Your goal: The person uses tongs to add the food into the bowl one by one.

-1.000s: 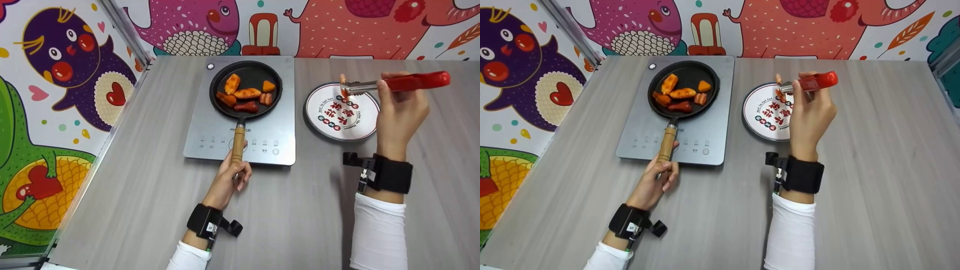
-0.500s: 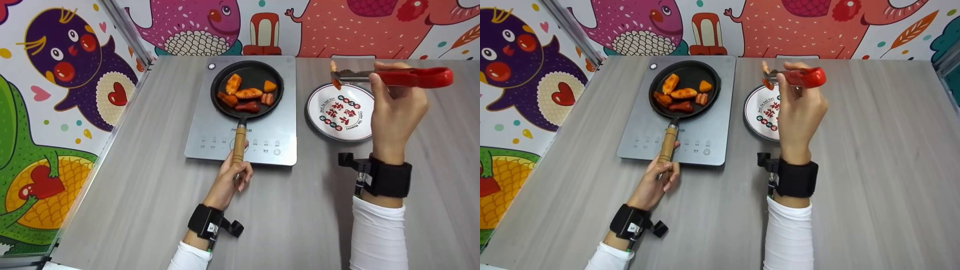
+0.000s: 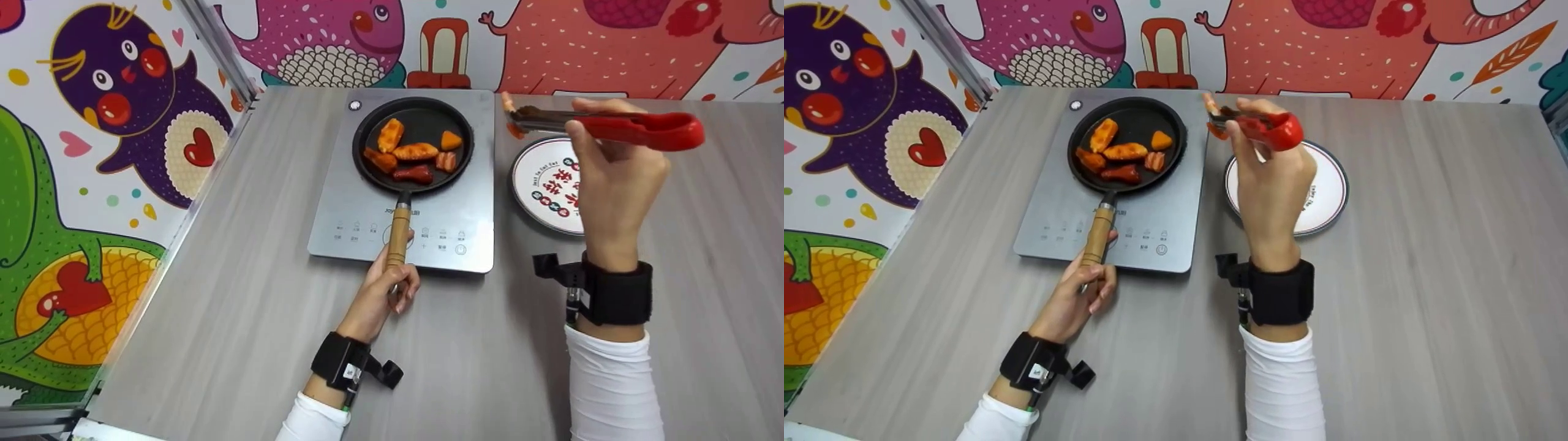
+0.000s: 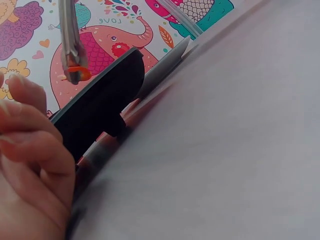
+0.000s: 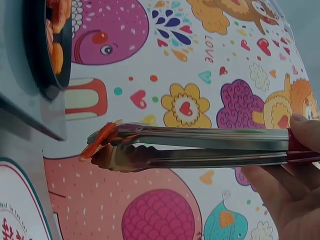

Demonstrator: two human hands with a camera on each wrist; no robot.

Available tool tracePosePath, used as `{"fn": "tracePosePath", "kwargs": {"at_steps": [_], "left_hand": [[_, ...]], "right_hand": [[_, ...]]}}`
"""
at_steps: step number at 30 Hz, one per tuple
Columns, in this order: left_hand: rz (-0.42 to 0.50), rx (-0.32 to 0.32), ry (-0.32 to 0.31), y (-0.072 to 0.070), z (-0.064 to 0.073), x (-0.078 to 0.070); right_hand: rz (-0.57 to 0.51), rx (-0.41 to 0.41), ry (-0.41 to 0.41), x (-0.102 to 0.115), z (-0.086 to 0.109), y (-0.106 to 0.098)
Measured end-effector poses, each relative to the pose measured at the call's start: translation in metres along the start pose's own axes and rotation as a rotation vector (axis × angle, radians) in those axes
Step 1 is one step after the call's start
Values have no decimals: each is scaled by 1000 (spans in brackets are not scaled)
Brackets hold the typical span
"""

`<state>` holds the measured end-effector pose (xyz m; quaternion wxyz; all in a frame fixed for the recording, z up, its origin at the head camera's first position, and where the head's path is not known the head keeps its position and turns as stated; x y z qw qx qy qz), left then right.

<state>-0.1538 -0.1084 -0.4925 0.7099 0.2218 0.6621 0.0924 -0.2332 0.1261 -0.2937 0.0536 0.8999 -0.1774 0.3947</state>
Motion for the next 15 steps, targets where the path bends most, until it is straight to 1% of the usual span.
{"fn": "tracePosePath", "kwargs": {"at_steps": [2, 3, 5, 9, 11, 15], "left_hand": [[-2, -1, -1, 0, 0, 0], [-2, -1, -2, 0, 0, 0], [-1, 2, -2, 1, 0, 0], [0, 6, -1, 1, 0, -1], [-1, 6, -5, 1, 0, 0], [2, 1, -19, 0, 1, 1]], "right_hand": [[-33, 21, 2, 3, 1, 6], [-37, 36, -12, 4, 2, 9], [-70, 44, 3, 6, 3, 14], [-98, 68, -29, 9, 5, 22], [-114, 72, -23, 9, 6, 26], [-124, 113, -38, 9, 10, 36]]}}
Point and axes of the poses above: each hand's wrist, its own z-axis away from the middle knuckle, its own y-axis out of the palm, x = y × z, the point moved 5 cm from there along -z, towards the middle knuckle, and after that the axes turned 1 degree about z, right-handed, at the moved point
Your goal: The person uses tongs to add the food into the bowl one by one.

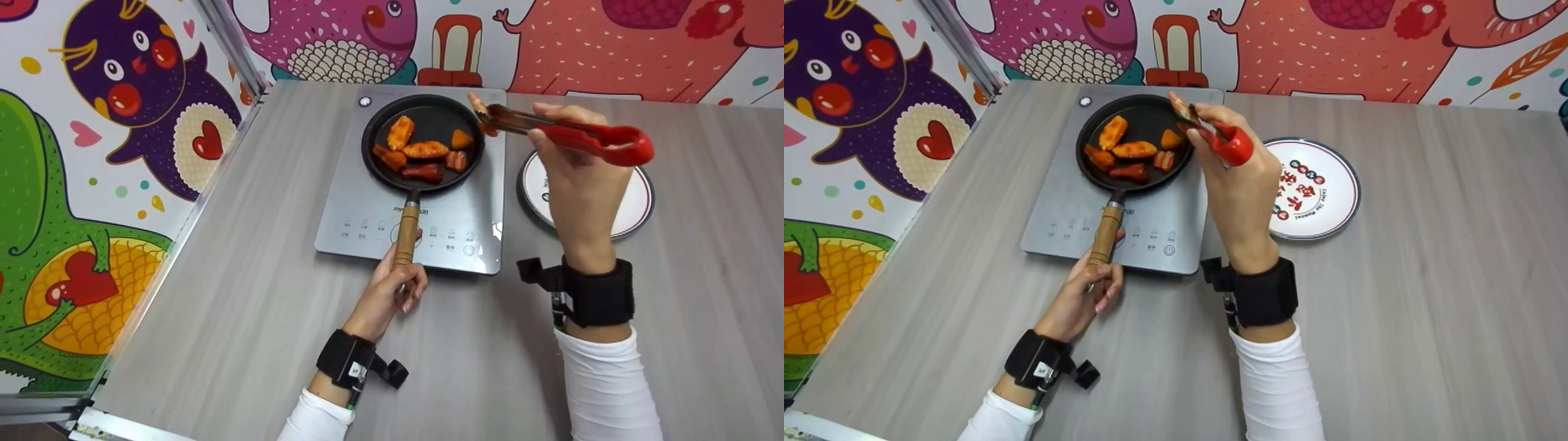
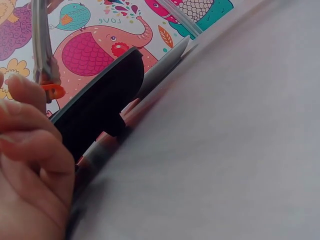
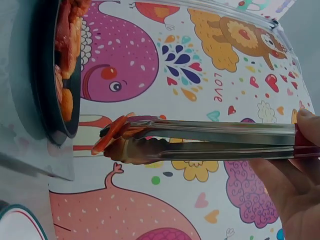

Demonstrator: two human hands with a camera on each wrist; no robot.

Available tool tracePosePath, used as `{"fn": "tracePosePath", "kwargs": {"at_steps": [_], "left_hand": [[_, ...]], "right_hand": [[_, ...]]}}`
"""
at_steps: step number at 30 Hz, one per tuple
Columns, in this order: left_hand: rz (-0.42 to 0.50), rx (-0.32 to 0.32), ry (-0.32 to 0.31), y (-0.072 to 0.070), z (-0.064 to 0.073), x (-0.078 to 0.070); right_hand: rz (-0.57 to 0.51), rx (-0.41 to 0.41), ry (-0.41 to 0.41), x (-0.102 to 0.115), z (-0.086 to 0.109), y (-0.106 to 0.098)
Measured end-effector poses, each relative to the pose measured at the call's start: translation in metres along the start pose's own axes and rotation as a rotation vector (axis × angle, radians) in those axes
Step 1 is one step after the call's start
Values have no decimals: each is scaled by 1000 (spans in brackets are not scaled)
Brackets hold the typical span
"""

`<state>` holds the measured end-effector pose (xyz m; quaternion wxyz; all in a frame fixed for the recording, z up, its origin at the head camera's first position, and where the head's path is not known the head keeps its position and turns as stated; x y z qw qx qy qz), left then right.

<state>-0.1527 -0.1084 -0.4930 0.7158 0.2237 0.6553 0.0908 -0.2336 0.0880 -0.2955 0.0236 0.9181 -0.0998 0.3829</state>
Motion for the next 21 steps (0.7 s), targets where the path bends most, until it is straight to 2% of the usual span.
{"fn": "tracePosePath", "kwargs": {"at_steps": [12, 21], "left_hand": [[-18, -10, 11, 2, -1, -1], [-2, 2, 4, 2, -1, -2]], "right_hand": [[-121, 93, -24, -8, 8, 36], [-112, 178, -109, -21, 15, 58]]}}
Point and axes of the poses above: each hand's wrist, its own z-axis away from the middle knuckle, its own y-axis out of the palm, x = y × z, the point moved 5 cm from there along -z, towards the middle knuckle, and after that the axes turned 1 degree about z, right-handed, at the moved point
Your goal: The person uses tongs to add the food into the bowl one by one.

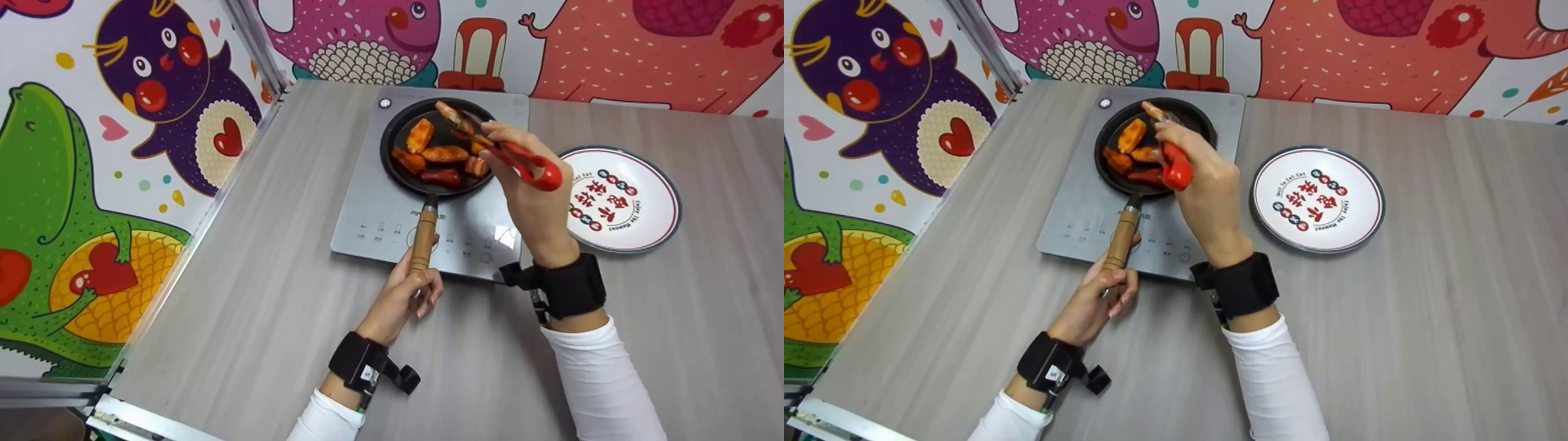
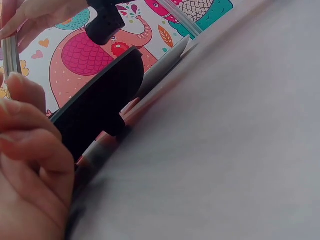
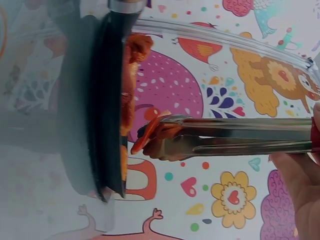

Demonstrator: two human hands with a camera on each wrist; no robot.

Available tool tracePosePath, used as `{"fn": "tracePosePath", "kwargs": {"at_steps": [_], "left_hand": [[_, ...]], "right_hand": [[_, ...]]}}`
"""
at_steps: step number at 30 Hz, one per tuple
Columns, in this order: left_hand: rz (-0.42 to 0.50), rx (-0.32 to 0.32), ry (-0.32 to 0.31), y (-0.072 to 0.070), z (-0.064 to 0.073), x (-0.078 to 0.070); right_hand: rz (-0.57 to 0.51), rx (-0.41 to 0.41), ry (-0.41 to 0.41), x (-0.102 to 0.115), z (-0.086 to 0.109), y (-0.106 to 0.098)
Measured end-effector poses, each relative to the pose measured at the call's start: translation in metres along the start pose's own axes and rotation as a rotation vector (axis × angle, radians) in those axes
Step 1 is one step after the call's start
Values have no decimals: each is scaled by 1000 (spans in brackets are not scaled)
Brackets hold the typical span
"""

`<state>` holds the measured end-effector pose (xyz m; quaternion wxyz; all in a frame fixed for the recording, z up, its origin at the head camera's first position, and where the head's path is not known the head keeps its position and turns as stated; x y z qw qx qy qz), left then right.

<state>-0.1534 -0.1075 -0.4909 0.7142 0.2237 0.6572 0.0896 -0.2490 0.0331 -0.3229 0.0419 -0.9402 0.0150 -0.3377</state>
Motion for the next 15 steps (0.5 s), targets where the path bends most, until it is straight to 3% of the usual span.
{"fn": "tracePosePath", "kwargs": {"at_steps": [10, 15], "left_hand": [[-6, -12, -3, 1, 0, 1], [-9, -9, -2, 0, 0, 1]], "right_hand": [[61, 15, -36, -14, 0, 1], [92, 71, -99, -15, 0, 4]]}}
Point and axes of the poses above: each hand's wrist, its own z-axis away from the middle knuckle, its own y-axis out of the palm, x = y × z, the point moved 5 cm from there along -z, towards the middle knuckle, and after that the axes turned 1 degree about z, right-handed, at the moved point
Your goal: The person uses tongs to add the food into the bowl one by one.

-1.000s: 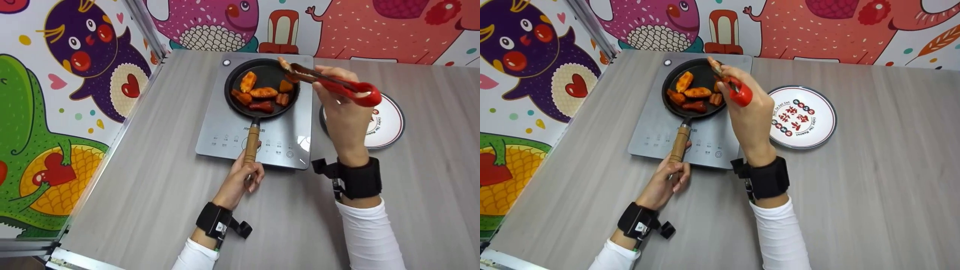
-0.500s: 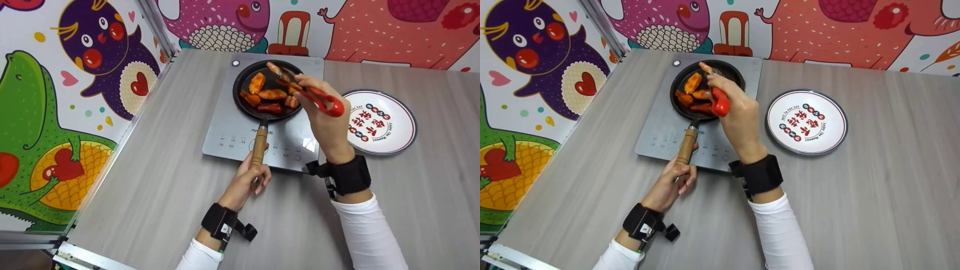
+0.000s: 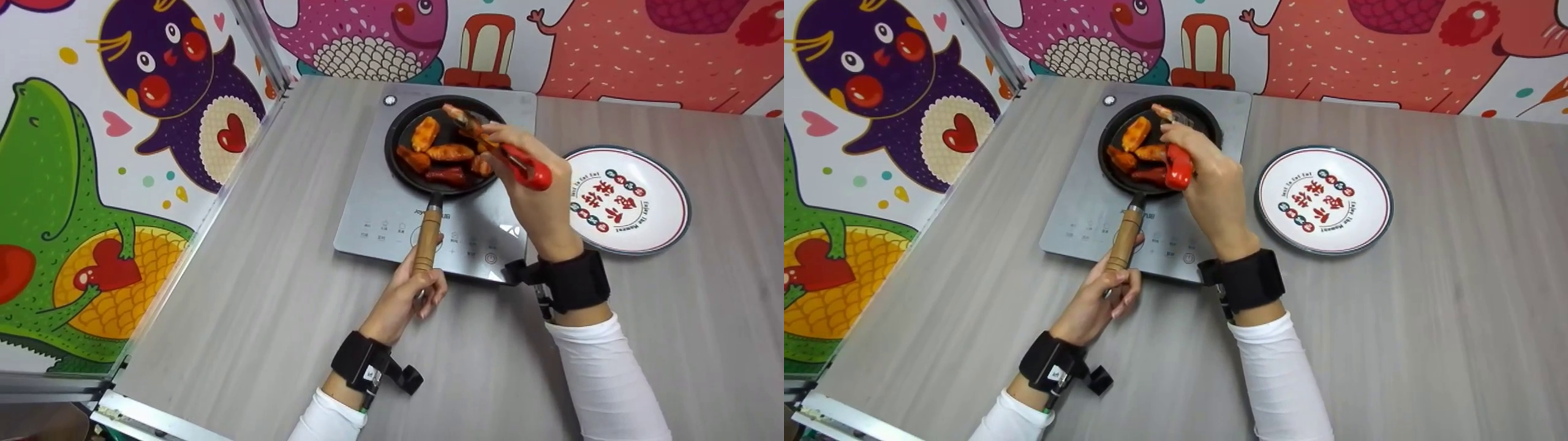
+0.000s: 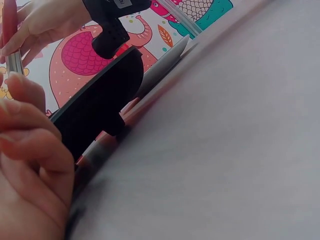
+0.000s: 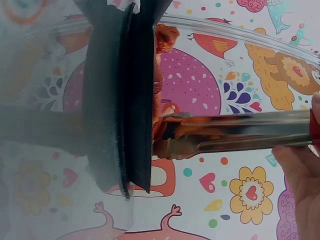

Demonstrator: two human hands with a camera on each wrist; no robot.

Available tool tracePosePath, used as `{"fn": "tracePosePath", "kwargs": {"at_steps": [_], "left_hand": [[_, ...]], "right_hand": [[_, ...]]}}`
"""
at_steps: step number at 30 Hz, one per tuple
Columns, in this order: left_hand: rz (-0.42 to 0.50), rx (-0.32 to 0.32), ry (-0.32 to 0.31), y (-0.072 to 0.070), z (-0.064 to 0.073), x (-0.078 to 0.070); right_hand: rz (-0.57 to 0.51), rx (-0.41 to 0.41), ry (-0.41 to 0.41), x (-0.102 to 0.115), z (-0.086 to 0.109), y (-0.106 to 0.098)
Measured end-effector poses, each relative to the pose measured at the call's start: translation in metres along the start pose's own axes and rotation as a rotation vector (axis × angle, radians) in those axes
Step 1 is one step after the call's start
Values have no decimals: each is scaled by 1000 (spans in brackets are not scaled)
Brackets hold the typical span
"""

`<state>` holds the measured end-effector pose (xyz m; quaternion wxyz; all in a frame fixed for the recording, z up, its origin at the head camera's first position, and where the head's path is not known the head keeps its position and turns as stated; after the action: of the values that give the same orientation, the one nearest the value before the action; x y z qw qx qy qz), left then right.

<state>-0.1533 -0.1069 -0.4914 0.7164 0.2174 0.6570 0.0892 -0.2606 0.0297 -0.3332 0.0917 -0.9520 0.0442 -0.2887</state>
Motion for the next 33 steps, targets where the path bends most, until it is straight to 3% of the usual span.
{"fn": "tracePosePath", "kwargs": {"at_steps": [15, 25, 33], "left_hand": [[-17, -7, 11, 0, 0, 0], [-17, -8, 10, -2, 1, 1], [-13, -7, 11, 0, 1, 0]], "right_hand": [[21, 88, -116, 4, 0, 7], [-25, 90, -106, -12, 5, 7], [-63, 74, -74, 1, 1, 5]]}}
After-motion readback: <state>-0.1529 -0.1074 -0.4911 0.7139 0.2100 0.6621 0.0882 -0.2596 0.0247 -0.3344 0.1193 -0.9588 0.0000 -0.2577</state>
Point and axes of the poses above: each hand's wrist, its own z-axis away from the middle knuckle, its own y-axis out of the palm, x = y × z, the point moved 5 cm from there along -z, towards the middle knuckle, and after that the axes turned 1 degree about z, right-handed, at the moved point
